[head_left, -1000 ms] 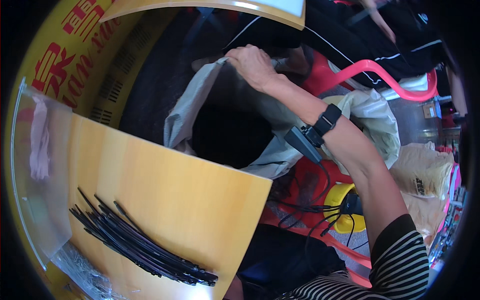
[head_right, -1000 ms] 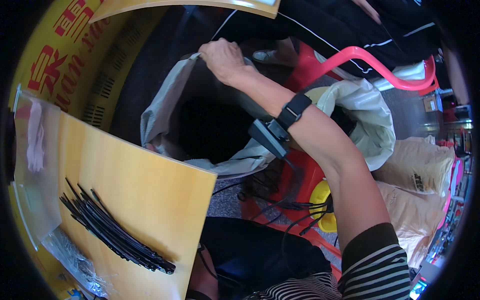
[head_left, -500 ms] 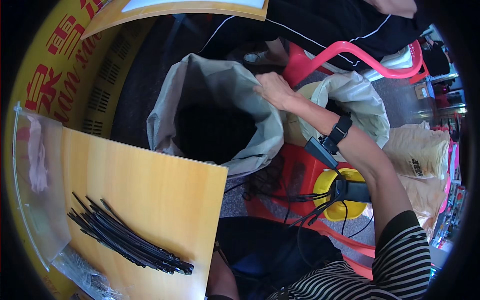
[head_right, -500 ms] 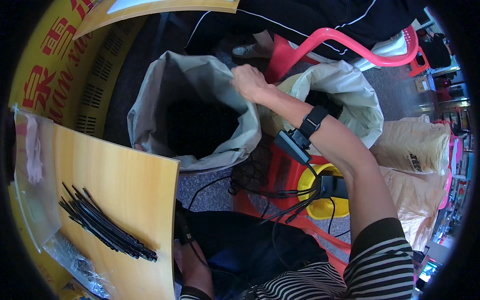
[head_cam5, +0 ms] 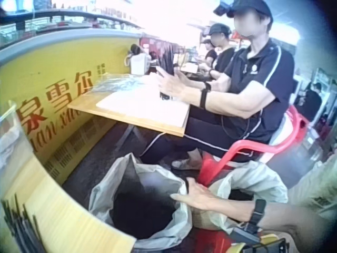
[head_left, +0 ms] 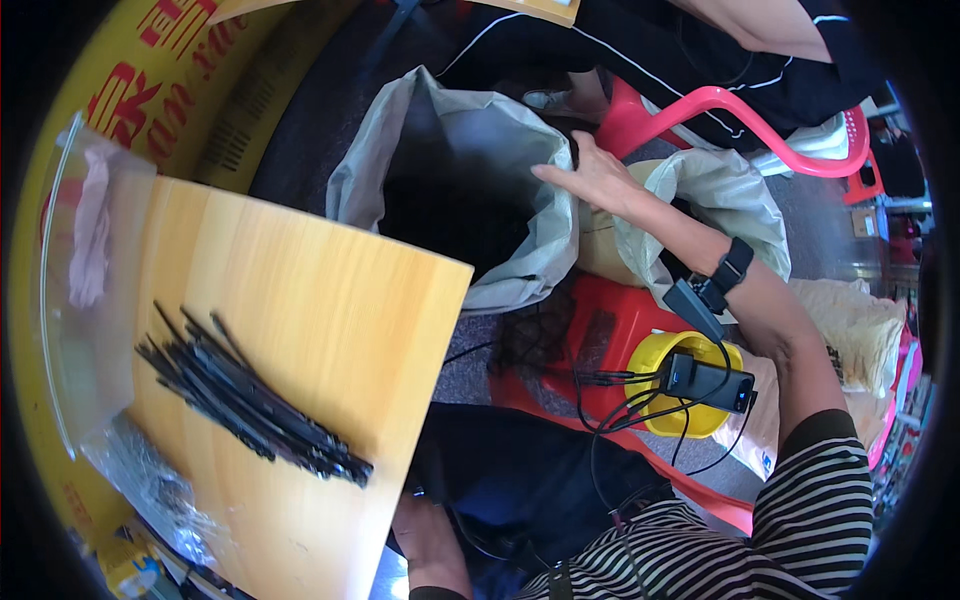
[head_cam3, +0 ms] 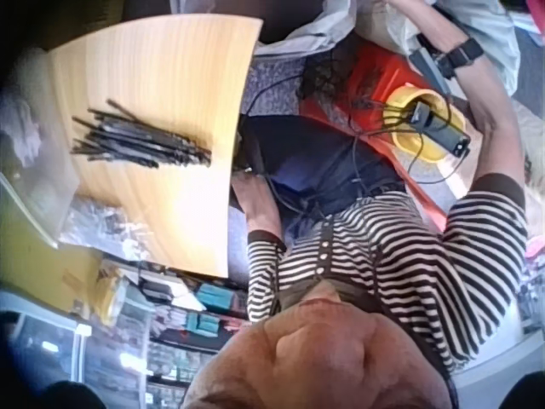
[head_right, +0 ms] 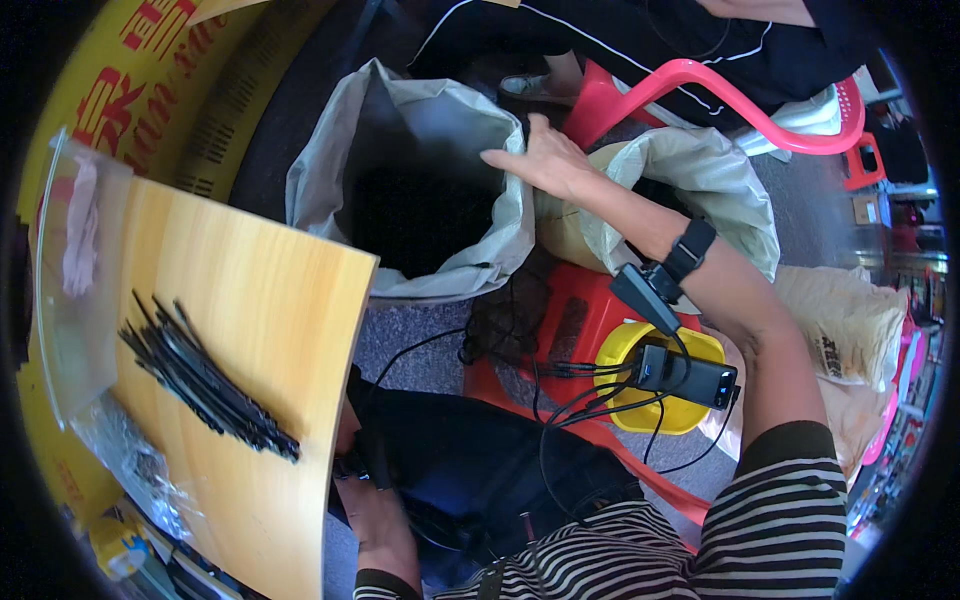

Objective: The person picks up a black plastic strip and a metal wire, threading the wire through the strip by hand. They place the assembled pieces into a stack, then gather the bundle and place it into a large white bag.

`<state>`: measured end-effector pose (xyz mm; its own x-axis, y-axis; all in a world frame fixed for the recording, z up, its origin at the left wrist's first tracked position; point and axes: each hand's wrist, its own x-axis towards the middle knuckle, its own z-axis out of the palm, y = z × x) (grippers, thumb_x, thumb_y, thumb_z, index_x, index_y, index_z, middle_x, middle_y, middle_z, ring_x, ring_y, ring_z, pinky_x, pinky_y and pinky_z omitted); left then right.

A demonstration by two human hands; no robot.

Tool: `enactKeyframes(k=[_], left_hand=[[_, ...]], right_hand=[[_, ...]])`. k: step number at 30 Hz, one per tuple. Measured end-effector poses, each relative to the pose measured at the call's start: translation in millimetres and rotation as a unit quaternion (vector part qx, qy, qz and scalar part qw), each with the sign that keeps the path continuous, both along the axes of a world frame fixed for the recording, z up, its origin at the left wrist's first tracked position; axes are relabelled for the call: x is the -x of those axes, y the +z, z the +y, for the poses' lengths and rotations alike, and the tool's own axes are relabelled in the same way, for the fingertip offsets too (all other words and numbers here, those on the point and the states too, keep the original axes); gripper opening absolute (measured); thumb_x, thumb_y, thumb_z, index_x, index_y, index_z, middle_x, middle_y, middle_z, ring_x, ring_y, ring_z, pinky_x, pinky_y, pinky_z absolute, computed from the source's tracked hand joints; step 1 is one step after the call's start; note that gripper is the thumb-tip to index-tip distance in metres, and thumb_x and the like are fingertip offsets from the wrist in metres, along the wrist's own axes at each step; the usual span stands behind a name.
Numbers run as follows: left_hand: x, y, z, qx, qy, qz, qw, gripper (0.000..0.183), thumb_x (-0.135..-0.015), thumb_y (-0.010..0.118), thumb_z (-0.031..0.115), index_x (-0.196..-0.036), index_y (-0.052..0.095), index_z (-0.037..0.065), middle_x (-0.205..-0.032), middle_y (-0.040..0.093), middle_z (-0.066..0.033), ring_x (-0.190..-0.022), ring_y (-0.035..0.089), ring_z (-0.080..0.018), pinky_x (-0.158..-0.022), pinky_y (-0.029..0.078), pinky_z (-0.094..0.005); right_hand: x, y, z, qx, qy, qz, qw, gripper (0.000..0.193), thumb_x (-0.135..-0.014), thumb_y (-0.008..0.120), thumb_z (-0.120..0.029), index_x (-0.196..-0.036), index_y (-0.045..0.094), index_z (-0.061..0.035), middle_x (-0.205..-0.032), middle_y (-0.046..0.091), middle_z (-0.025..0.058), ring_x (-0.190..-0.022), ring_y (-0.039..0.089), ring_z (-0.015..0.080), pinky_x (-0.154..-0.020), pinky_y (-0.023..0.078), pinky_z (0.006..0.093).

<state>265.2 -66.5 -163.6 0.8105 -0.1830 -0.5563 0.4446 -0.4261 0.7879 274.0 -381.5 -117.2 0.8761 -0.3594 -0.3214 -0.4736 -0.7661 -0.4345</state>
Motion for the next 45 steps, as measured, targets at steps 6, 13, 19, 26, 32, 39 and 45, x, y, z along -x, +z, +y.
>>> enactKeyframes(k=[6,13,19,26,32,39,45], left_hand=[[30,22,3,0.001,0.026,-0.015,1.0,0.056,-0.083,0.057,0.048,-0.111,0.056,-0.001,-0.089,0.061,-0.0163,-0.077,0.064,-0.0218,-0.065,0.052,-0.0306],[41,-20,-33,-0.004,0.019,0.096,0.995,0.057,-0.082,0.055,0.048,-0.098,0.059,-0.006,-0.069,0.062,-0.0107,-0.06,0.064,-0.0176,-0.054,0.052,-0.025],[52,-10,-35,0.123,0.154,0.034,0.98,0.029,-0.082,0.049,0.025,-0.084,0.06,-0.002,-0.063,0.061,-0.0085,-0.047,0.056,-0.0132,-0.047,0.043,-0.0227],[52,4,-31,0.134,0.108,0.056,0.984,0.024,-0.082,0.051,0.023,-0.077,0.06,0.001,-0.06,0.059,-0.0057,-0.047,0.053,-0.0109,-0.044,0.039,-0.0226],[53,5,-38,0.153,0.1,0.029,0.983,0.028,-0.082,0.053,0.025,-0.066,0.058,0.003,-0.054,0.054,-0.0036,-0.041,0.048,-0.0095,-0.041,0.036,-0.0207],[40,13,-41,0.141,0.061,0.012,0.988,0.028,-0.085,0.052,0.027,-0.07,0.06,0.005,-0.056,0.055,-0.0022,-0.045,0.046,-0.0085,-0.046,0.037,-0.0219],[42,13,-32,0.11,0.029,0.023,0.993,0.036,-0.085,0.054,0.035,-0.069,0.064,0.004,-0.054,0.055,-0.0024,-0.045,0.051,-0.0093,-0.048,0.04,-0.022]], right_hand=[[38,-23,3,-0.247,-0.029,0.238,0.939,0.095,-0.065,0.058,-0.071,-0.1,0.052,0.017,-0.087,0.06,0.0234,-0.058,0.063,0.0217,-0.051,0.053,0.0295],[74,-30,25,-0.39,-0.142,0.252,0.874,0.067,-0.074,0.063,-0.055,-0.103,0.056,0.0044,-0.081,0.06,0.0175,-0.06,0.062,0.0187,-0.05,0.051,0.0254],[76,-15,28,-0.41,-0.127,0.108,0.897,0.031,-0.08,0.052,-0.014,-0.098,0.051,0.0108,-0.075,0.06,0.0153,-0.056,0.062,0.0184,-0.045,0.05,0.0248],[72,-13,15,-0.431,-0.088,0.163,0.883,0.03,-0.083,0.049,-0.017,-0.096,0.053,0.0093,-0.082,0.063,0.0168,-0.062,0.064,0.0186,-0.049,0.051,0.0256],[71,-8,-1,-0.451,-0.038,0.215,0.865,0.047,-0.085,0.051,-0.037,-0.102,0.053,0.0064,-0.089,0.063,0.0156,-0.076,0.063,0.0166,-0.057,0.05,0.023],[67,-22,-8,-0.433,-0.02,0.253,0.865,0.041,-0.086,0.05,-0.034,-0.1,0.053,0.005,-0.089,0.063,0.0167,-0.072,0.063,0.0167,-0.058,0.05,0.0246],[67,-16,-10,-0.421,-0.021,0.23,0.877,0.047,-0.084,0.054,-0.036,-0.098,0.055,0.0088,-0.084,0.064,0.0184,-0.066,0.064,0.0178,-0.051,0.05,0.0229]])
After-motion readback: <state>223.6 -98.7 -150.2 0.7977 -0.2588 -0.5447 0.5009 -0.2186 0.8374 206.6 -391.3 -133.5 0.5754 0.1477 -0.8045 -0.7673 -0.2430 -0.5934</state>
